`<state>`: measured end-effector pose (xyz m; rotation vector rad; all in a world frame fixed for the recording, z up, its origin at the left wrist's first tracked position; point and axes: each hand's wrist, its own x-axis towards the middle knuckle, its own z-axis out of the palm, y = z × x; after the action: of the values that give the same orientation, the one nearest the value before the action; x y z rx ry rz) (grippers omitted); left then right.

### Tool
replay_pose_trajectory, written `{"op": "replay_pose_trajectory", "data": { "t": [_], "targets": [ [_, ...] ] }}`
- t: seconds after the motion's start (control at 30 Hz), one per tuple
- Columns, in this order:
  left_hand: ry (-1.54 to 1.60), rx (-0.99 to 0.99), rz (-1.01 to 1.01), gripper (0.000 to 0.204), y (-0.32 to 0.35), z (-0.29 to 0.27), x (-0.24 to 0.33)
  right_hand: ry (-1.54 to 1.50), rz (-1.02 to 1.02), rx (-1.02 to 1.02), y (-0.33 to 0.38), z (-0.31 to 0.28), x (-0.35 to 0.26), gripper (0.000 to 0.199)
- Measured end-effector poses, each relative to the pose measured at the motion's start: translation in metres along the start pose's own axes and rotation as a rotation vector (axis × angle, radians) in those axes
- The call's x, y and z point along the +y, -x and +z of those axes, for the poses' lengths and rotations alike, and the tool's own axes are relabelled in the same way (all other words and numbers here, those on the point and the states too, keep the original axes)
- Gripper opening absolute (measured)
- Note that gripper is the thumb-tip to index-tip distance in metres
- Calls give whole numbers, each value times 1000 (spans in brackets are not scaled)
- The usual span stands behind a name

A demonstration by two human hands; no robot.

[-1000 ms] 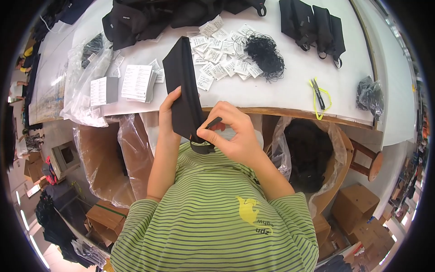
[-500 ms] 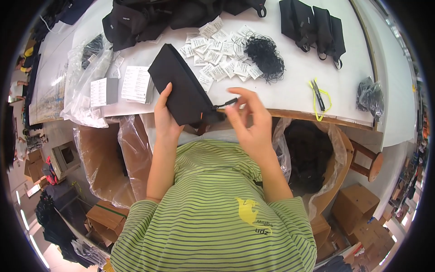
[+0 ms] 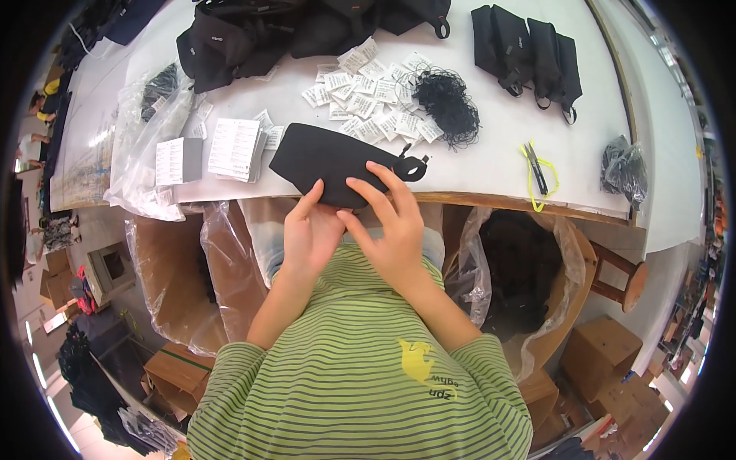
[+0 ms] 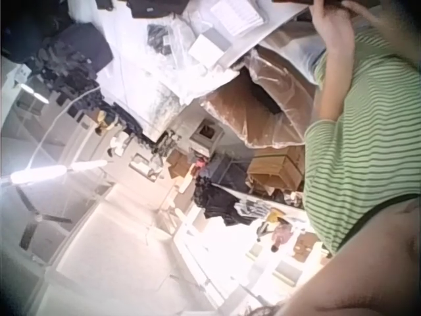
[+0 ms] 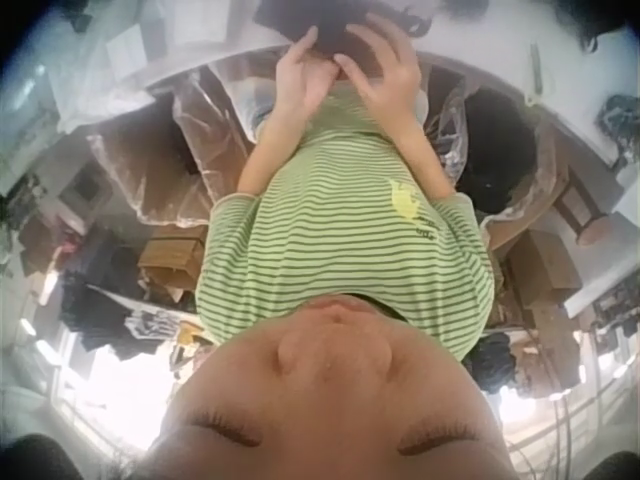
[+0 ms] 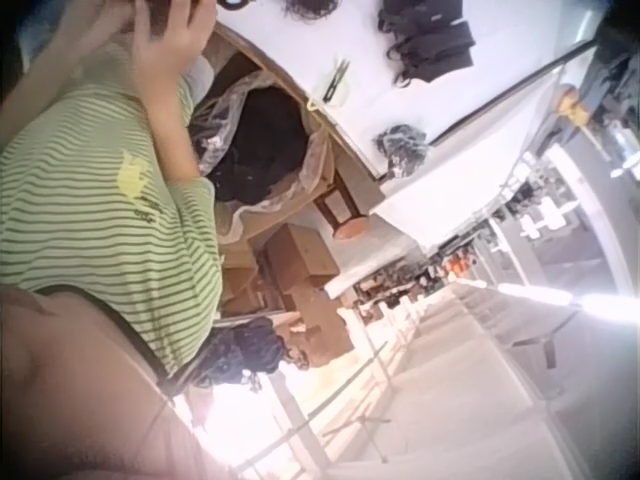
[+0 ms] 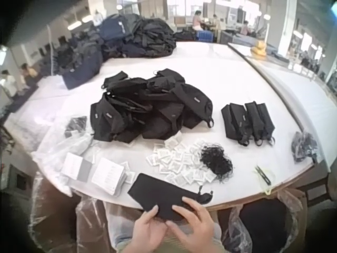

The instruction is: Checking black pouches, inserting booklets and silica packets, then organizing the completed pouches on the workbench.

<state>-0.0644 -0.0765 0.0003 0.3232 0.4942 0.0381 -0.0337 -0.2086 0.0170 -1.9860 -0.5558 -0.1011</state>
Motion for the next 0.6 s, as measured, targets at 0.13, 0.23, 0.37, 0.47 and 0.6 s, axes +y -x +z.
{"op": "replay_pose_trajectory", "data": {
  "t": [0.13, 0.23, 0.37, 0.47, 0.6],
  "targets": [
    [-57, -57, -36, 34, 2, -7, 5, 13, 71, -5, -8, 0, 6, 40],
    [-141, -57, -42, 37, 4, -11, 7, -90, 36, 44, -10, 3, 15, 34],
    [-454, 117, 214, 46, 2, -26, 11, -377, 305, 3, -12, -1, 32, 28],
    [-743, 285, 545, 54, 2, -24, 18, -472, 391, 14, -12, -6, 44, 26],
    [-1006, 57, 492, 42, -12, -38, 40, -534, 476, 3, -13, -15, 50, 27]
  ]
}}
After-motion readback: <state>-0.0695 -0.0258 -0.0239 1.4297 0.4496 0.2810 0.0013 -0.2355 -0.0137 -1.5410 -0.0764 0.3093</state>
